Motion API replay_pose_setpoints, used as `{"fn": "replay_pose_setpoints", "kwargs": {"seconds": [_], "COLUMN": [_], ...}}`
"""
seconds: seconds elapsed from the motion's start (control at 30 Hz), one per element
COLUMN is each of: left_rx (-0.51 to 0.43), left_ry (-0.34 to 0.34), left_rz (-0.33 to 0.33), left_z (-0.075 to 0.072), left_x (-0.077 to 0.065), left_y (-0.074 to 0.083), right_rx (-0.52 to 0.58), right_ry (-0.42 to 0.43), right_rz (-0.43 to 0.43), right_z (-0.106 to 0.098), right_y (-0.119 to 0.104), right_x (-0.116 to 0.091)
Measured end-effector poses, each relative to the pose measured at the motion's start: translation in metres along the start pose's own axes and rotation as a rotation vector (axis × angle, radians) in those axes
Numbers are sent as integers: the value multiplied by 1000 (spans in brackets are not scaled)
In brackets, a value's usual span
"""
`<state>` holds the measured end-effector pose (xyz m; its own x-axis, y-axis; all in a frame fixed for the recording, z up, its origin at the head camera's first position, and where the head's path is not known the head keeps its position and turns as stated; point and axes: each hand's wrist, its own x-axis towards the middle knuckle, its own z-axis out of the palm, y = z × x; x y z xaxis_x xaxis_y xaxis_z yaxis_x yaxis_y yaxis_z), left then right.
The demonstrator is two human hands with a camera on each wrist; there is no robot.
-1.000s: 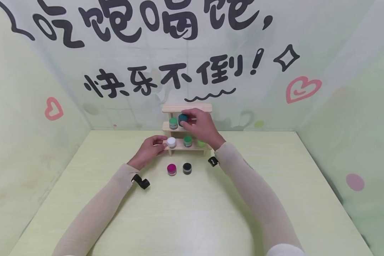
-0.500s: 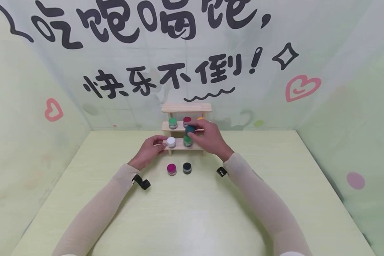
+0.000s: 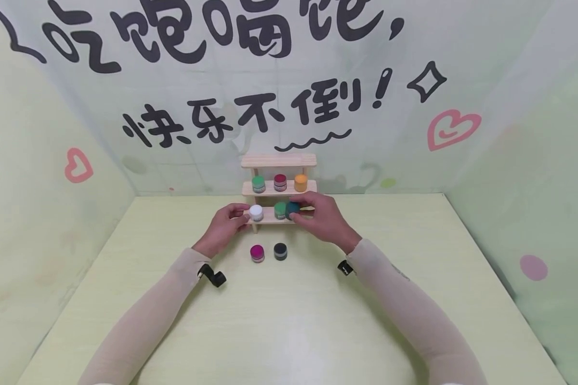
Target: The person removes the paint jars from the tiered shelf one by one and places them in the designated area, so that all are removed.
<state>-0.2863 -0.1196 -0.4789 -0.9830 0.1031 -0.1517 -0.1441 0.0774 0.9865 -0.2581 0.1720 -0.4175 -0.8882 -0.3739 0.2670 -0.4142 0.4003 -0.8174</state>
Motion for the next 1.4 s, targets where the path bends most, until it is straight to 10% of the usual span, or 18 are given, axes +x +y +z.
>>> {"fn": "replay_pose_setpoints", "kwargs": {"seconds": [1.4], "left_rx": [4], "left_ry": [-3], "left_rz": [-23], "left_z": [-1], "left_x": [2], "left_y": [0], "right_rx": [-215], "right_ry": [-332], "right_rz": [43], "right_z": [9], "right_y": [30], "right_x": [-41]}}
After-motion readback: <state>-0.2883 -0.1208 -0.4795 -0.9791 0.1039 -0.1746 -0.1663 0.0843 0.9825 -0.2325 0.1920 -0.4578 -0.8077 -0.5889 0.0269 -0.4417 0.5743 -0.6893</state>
